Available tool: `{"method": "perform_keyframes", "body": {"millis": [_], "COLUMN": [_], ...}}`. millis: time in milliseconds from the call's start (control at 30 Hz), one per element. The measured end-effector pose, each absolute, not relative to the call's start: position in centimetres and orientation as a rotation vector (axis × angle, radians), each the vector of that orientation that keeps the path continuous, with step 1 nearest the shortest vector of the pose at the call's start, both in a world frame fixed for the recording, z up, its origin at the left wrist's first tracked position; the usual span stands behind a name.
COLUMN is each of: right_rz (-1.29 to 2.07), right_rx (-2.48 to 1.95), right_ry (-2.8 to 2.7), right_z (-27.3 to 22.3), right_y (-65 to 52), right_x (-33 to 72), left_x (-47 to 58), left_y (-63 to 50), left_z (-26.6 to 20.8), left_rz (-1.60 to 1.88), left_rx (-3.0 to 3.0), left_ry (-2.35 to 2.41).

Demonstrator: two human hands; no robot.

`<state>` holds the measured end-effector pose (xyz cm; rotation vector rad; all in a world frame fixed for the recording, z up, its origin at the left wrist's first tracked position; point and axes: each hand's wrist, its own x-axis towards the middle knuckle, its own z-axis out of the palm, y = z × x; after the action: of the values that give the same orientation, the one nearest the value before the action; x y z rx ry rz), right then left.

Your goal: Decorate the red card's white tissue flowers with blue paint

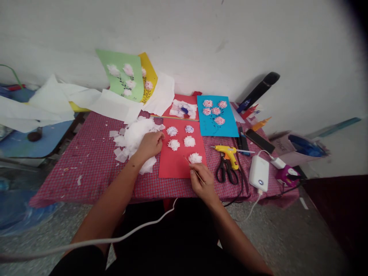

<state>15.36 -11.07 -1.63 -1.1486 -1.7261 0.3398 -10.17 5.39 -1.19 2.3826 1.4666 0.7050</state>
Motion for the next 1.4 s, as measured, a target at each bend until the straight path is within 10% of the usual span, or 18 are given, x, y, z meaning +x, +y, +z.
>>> {"method": "perform_keyframes", "body": {"millis": [1400], "right_rz": [0.349], "right_rx": [-1.123], "right_ry": [-1.711], "right_z": [-1.44], "right_y": [-11.02], "right_x": [15.27], "left_x": [-10.19], "left_y": [5.40], "left_z": [-1.14], "left_rz": [0.693], "left_rx": [2.416], "left_ry": [1.465]}}
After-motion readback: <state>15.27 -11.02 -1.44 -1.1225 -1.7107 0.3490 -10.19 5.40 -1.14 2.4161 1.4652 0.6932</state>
